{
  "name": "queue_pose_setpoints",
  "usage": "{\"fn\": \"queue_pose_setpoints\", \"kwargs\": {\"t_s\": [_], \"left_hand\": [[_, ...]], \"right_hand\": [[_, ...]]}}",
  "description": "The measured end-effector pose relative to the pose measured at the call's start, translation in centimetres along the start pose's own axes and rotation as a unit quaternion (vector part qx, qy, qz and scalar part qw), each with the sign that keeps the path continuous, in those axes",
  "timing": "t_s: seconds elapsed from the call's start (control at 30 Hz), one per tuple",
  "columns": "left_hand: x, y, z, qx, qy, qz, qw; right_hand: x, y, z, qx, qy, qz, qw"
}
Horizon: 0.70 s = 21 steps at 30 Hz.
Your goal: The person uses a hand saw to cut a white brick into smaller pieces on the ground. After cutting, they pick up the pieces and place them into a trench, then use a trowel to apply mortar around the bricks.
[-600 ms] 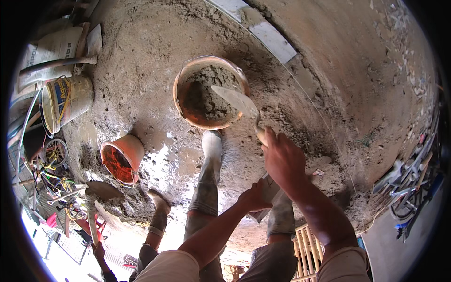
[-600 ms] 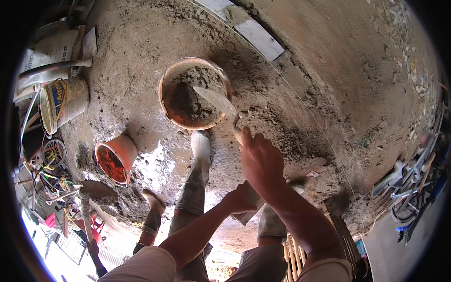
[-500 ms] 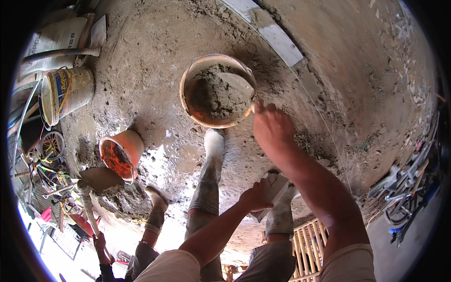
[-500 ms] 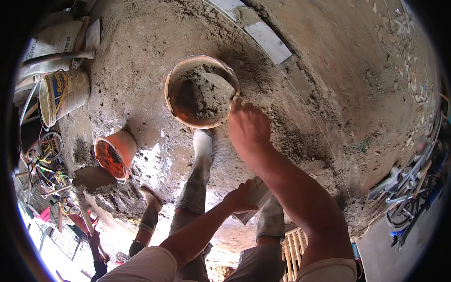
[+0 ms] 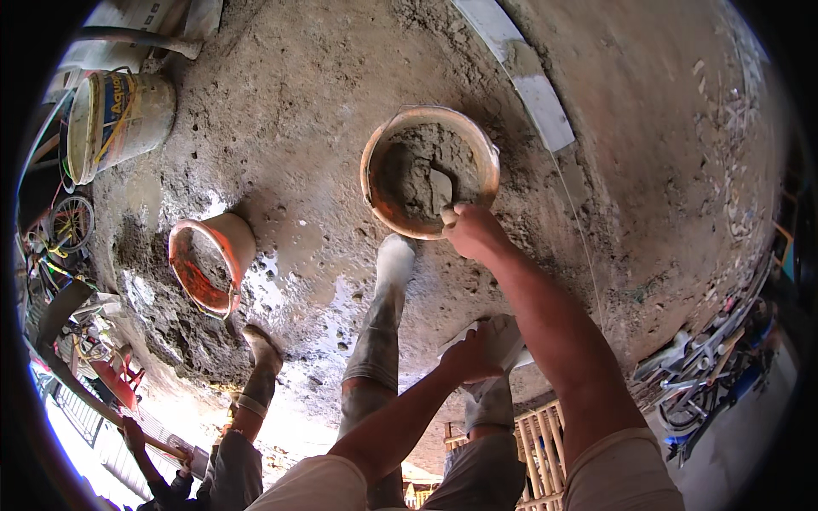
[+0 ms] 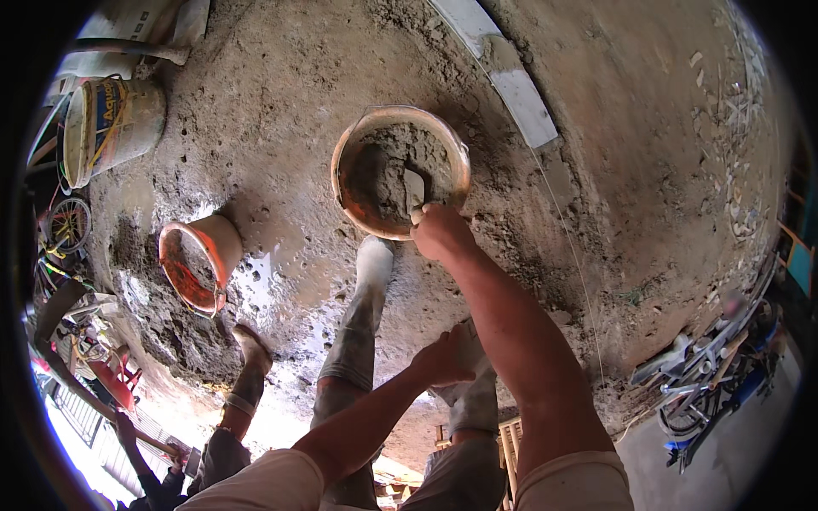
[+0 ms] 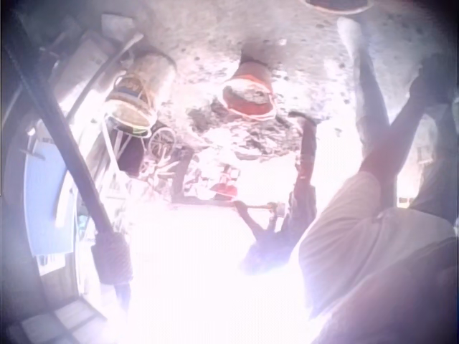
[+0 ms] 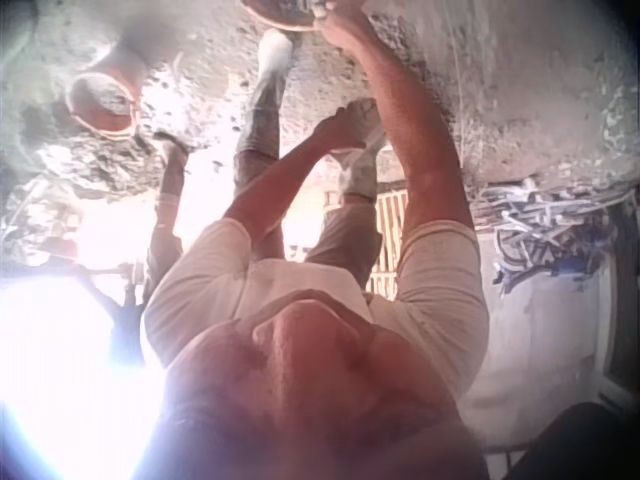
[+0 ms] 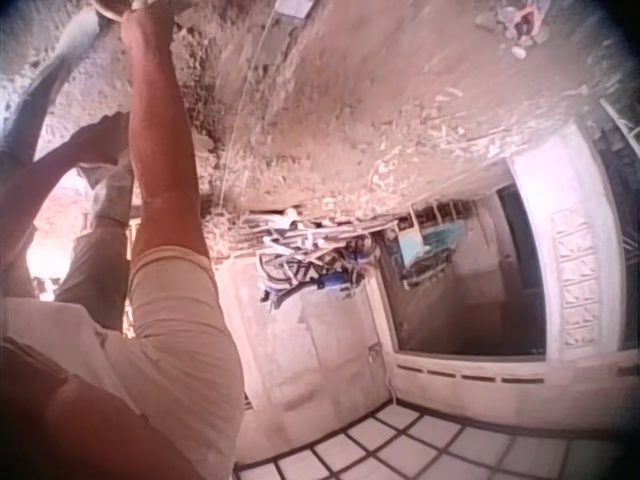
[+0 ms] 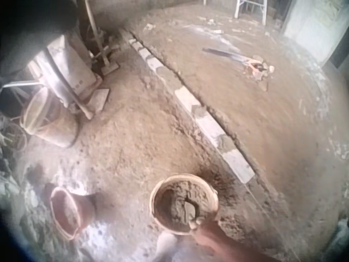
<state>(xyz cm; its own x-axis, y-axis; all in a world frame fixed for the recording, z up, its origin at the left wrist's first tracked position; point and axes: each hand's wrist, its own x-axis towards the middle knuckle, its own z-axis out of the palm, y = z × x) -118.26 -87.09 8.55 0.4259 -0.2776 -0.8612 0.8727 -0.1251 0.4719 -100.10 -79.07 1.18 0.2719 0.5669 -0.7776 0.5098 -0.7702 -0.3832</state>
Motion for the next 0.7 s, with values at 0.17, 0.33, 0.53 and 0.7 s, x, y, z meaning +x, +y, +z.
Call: {"fn": "queue_pose_setpoints", "kwargs": {"t_s": [0.17, 0.33, 0.53, 0.7], "left_hand": [[1.1, -0.7, -1.0, -0.001, 0.007, -0.023, 1.000], [2.3, -1.4, 0.6, 0.041, 0.007, 0.002, 0.999], [3.8, -4.3, 4.0, 0.092, 0.030, 0.030, 0.995], [3.5, -2.1, 3.7, 0.100, -0.046, -0.051, 0.993]], "right_hand": [[-1.2, -0.1, 1.2, 0.372, -0.115, 0.126, 0.912], [0.1, 0.3, 5.2, 0.494, -0.053, 0.122, 0.859], [-1.5, 2.3, 7.0, 0.525, -0.051, 0.057, 0.848], [-2.6, 5.8, 7.8, 0.591, -0.054, -0.022, 0.805]]}}
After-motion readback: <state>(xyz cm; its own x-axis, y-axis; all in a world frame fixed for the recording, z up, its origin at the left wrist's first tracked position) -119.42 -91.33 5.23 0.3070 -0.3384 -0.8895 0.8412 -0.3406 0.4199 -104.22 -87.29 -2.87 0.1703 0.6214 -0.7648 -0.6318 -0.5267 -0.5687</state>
